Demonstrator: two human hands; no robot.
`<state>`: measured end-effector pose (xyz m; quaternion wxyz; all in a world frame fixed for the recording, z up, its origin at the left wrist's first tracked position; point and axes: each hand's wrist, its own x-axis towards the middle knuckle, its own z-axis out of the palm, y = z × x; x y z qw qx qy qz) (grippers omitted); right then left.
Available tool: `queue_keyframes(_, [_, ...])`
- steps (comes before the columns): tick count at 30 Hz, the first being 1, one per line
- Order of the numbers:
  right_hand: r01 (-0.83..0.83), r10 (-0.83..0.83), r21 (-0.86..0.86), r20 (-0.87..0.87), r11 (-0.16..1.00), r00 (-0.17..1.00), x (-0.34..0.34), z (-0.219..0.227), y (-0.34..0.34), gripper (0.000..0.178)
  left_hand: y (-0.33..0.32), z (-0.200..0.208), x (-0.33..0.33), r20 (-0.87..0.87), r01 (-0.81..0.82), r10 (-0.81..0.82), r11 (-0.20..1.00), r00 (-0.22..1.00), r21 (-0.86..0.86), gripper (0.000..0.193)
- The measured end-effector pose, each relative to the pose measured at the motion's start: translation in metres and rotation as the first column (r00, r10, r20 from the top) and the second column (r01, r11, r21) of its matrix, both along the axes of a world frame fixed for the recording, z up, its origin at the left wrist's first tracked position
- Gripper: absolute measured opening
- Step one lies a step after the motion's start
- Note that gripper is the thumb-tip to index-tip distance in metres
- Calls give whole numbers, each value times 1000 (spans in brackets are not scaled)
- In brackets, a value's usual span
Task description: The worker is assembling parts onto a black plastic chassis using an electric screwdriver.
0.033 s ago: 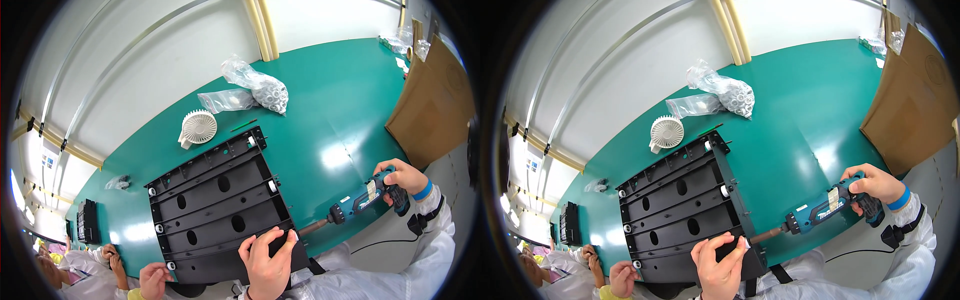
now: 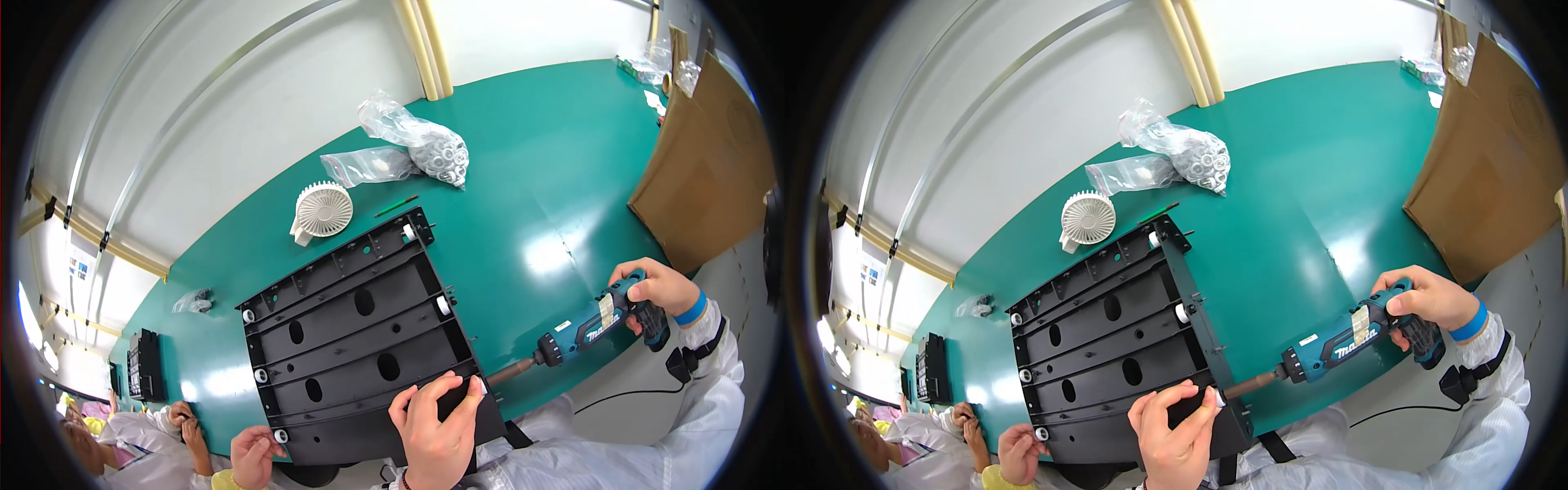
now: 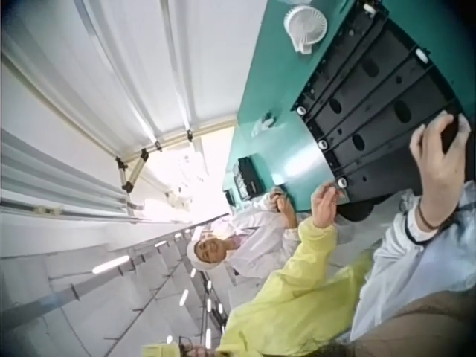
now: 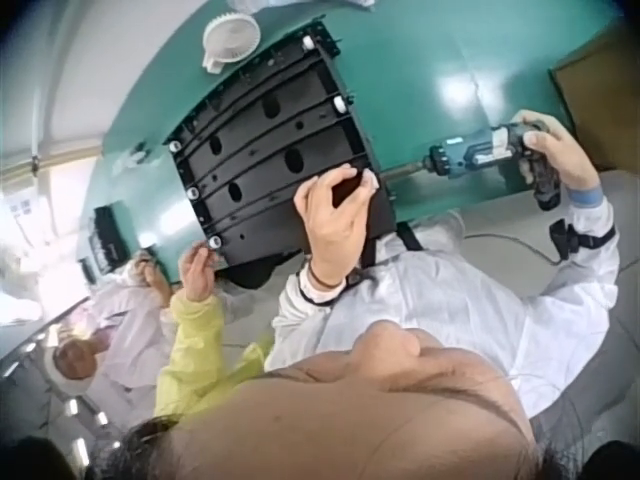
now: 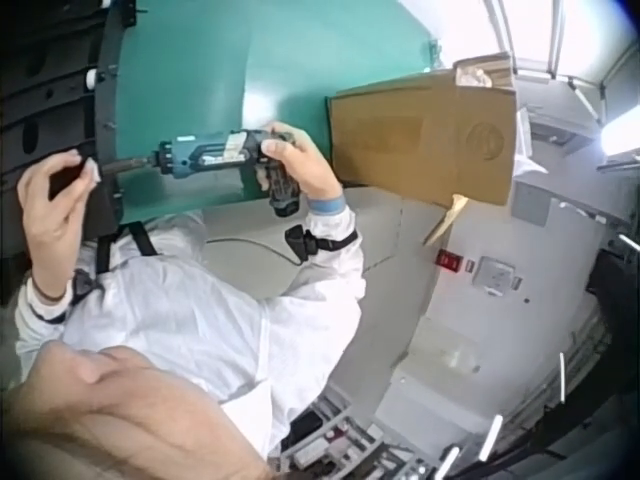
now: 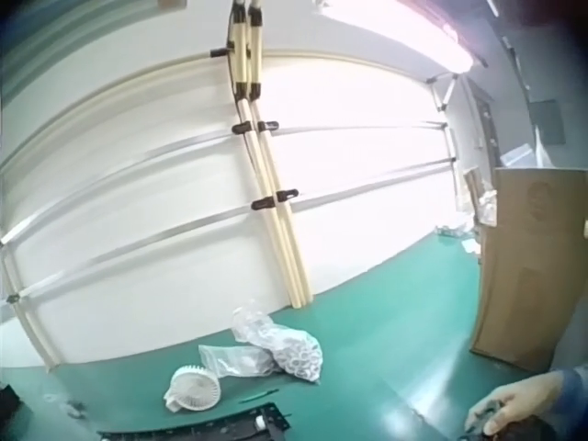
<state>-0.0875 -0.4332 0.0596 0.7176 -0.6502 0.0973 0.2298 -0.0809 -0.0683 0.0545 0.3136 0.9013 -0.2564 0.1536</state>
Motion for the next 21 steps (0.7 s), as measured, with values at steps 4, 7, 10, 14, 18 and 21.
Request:
queue_keyframes(4, [-60,57,67,49,996,997,2,-3,-5,54,-2,1,3,-18,45,-44,998,999,38,22])
queue_keyframes(7, [-50,50,88,2,995,999,-1,-6,-13,55,-8,-1,9,-64,95,-92,995,994,43,24])
queue_keyframes(10, [-71,71,78,12,994,997,3,-9,-15,54,-7,-2,10,-78,83,-80,996,994,36,27])
queue_keyframes(14, [-41,39,125,19,991,999,3,-18,-14,61,4,-13,5,-107,-24,21,999,994,-31,32])
queue_keyframes(18, [19,-26,108,59,994,998,-2,-20,-10,66,1,0,-1,-102,-26,19,997,995,-70,22])
queue_keyframes(21, [26,-36,95,99,995,994,0,-27,-6,71,6,2,-2,-118,-14,0,993,993,-115,23])
